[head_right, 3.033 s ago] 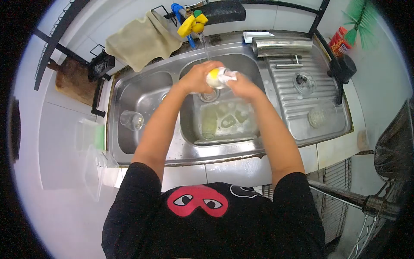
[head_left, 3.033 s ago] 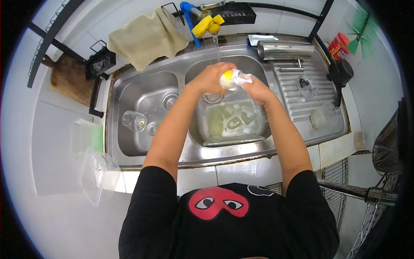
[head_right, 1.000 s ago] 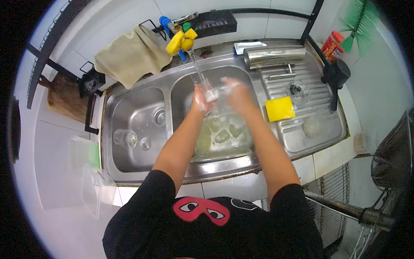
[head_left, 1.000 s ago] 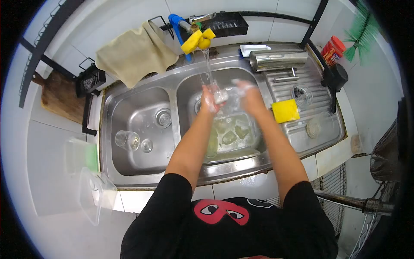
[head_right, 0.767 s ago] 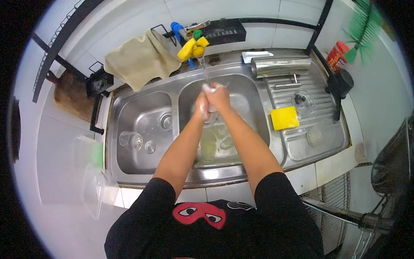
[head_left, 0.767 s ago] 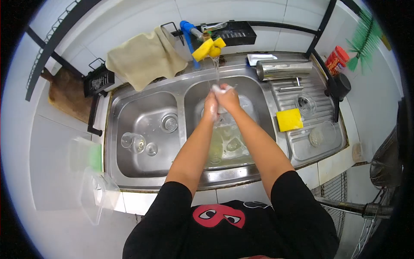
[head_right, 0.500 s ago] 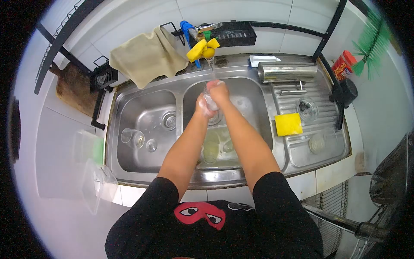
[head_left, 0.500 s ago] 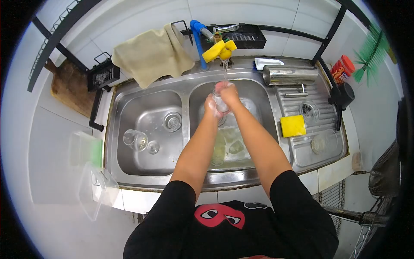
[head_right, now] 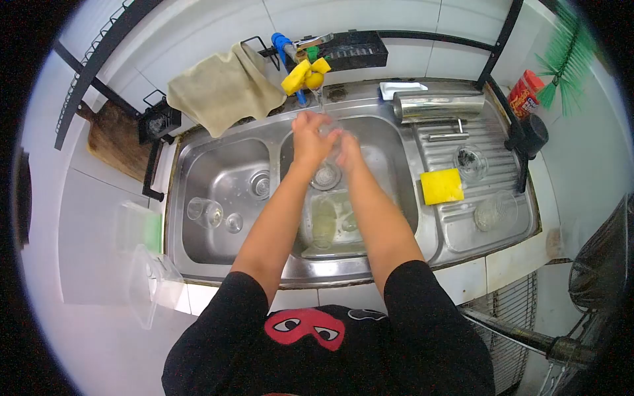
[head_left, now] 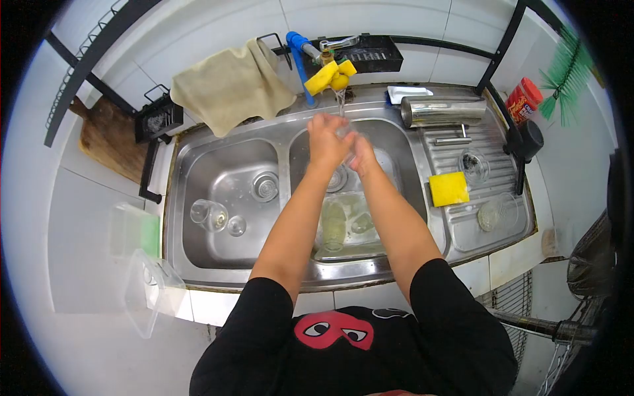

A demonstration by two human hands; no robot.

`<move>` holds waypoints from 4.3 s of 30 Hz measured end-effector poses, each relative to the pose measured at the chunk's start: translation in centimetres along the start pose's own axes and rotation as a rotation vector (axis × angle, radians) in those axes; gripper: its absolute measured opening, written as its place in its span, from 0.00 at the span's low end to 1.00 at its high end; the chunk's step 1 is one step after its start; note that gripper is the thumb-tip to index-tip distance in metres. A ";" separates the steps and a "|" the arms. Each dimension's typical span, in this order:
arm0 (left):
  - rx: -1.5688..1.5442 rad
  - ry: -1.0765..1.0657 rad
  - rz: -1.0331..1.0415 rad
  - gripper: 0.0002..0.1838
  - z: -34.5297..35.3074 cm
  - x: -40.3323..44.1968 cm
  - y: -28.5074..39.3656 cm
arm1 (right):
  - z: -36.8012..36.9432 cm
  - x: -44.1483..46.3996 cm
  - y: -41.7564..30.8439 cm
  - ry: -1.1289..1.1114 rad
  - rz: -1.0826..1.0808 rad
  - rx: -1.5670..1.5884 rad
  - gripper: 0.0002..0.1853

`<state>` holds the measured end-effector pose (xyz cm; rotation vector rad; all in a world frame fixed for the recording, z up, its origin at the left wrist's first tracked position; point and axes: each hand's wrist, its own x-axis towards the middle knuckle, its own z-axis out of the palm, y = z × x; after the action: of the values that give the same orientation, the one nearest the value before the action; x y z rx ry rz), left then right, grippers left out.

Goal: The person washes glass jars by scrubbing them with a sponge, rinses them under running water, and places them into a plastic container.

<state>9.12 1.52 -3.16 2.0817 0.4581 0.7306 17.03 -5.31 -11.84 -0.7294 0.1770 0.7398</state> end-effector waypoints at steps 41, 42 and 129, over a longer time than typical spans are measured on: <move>-1.324 -0.122 -0.835 0.14 4.7 -2.4 -3.3 | 11.5 -14.3 -7.0 -0.521 -0.770 -2.919 0.20; -1.226 -0.130 -0.795 0.14 4.8 -2.4 -3.1 | 11.7 -14.7 -7.0 -0.516 -0.803 -2.969 0.20; -1.097 -0.270 -0.951 0.33 -0.9 -2.7 -4.5 | 6.6 -8.7 -6.7 -0.157 -0.892 -1.673 0.28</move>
<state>6.26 3.06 -7.37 0.7459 0.6202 0.0402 14.44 -9.14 0.16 -2.1049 -1.0016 -0.1041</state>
